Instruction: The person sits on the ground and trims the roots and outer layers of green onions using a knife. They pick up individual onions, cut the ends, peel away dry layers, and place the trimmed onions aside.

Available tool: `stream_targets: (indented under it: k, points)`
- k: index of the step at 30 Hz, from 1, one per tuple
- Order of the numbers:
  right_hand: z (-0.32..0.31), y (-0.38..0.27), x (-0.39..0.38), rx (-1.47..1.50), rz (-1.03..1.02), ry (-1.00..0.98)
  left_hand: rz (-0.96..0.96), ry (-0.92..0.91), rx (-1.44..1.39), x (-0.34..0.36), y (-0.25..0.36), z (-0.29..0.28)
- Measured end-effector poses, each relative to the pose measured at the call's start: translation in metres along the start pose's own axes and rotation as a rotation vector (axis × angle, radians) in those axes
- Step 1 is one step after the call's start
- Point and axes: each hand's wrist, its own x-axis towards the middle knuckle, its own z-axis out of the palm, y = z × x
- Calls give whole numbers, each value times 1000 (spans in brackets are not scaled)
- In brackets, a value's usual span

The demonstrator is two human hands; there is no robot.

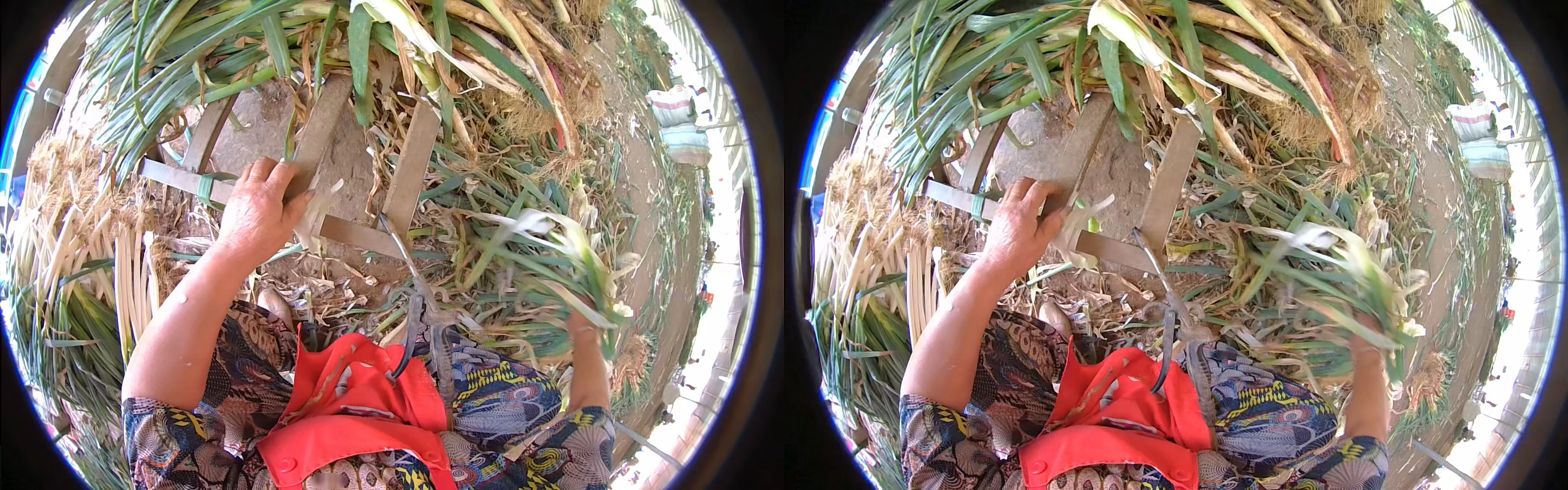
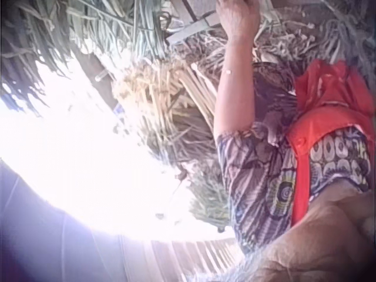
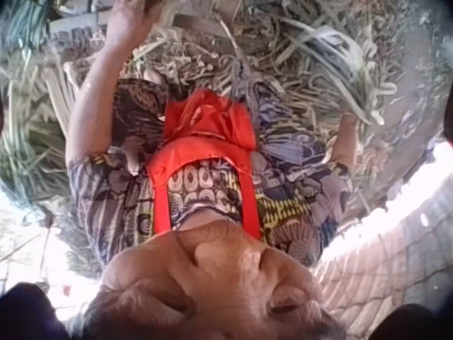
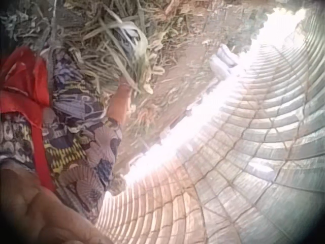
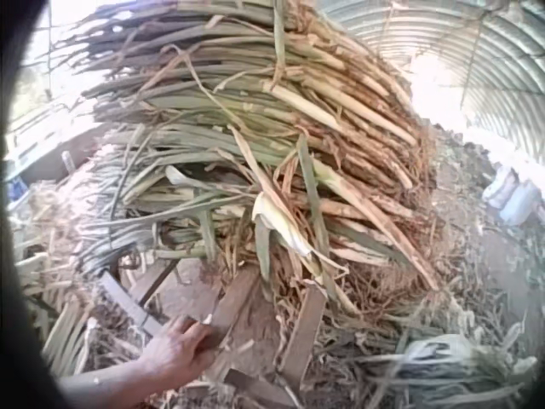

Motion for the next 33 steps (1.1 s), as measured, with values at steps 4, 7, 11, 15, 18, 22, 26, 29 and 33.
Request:
stream_targets:
  k: [4, 7, 11, 15, 18, 22, 26, 29, 33]
  points:
    - [-41, 195, -40, -379, 261, 83, -181, 52, -103, 15, -1, 24]
    - [-57, 281, -78, -513, 557, -152, -237, 86, -27, 22, 9, 36]
    - [-80, 96, 3, -479, 319, -186, -269, 110, 13, 19, 8, 33]
    - [-51, -166, 43, 46, -694, -175, -251, 111, 0, 20, 9, 32]
    - [-45, -308, 91, 178, -978, 26, -222, 126, 0, 24, 12, 31]
    - [-56, -406, 145, -3, -761, 47, -170, 171, -43, 25, 11, 36]
    - [-42, -409, 150, -153, -756, 6, -282, 143, -104, 17, 3, 38]
    - [-11, -360, 144, -252, -785, -7, -270, 123, -79, 22, 6, 37]
    - [44, -235, 141, -403, -685, -70, -253, 119, -33, 25, 10, 36]
